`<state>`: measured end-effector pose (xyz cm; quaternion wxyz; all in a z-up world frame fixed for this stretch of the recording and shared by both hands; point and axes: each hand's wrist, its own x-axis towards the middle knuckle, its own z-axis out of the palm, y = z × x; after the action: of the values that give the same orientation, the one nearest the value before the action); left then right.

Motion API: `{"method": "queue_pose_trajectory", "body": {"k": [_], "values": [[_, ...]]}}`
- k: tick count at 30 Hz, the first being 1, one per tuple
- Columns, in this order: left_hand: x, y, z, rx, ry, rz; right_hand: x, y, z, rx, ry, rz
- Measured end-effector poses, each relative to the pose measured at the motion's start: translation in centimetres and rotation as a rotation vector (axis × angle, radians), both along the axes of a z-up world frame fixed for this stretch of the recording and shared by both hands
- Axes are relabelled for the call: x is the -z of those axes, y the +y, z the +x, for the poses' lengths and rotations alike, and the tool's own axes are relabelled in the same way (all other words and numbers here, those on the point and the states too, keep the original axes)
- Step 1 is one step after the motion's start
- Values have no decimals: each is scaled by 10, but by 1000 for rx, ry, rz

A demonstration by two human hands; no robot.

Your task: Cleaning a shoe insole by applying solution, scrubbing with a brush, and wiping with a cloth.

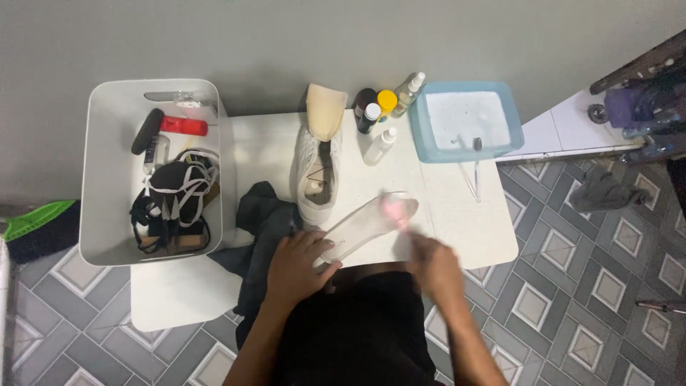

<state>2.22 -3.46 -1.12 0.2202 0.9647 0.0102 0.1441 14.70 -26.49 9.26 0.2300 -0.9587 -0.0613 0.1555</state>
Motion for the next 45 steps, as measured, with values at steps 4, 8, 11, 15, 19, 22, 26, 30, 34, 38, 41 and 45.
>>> {"method": "queue_pose_trajectory", "body": {"k": [4,8,11,15,19,22,26,30,34,38,41,45], "values": [[13,4,-3,29,-64,-34,-6,12,-13,-81,192,38],[4,5,-3,54,-139,-27,8,-8,15,-1,-50,-41],[6,5,-2,54,-201,-25,8,26,-13,-76,93,5],[14,4,-2,31,-244,-101,-11,27,-8,-123,234,13],[19,1,-2,10,-182,-45,45,-1,25,-101,9,-85],[16,3,-2,15,-153,-61,-1,29,-8,-186,136,-24],[15,2,-1,15,-140,-84,16,11,21,-135,66,-7],[12,1,0,-18,-178,-51,20,23,16,-91,-11,-108],[12,2,0,-5,-166,-53,-10,38,1,-210,166,33],[21,1,-1,-9,-190,-47,11,9,32,-68,-20,-163],[7,-1,-1,-27,-135,-64,25,6,11,-218,167,-177],[6,0,0,-23,-110,-55,-6,10,3,-220,317,46]]}}
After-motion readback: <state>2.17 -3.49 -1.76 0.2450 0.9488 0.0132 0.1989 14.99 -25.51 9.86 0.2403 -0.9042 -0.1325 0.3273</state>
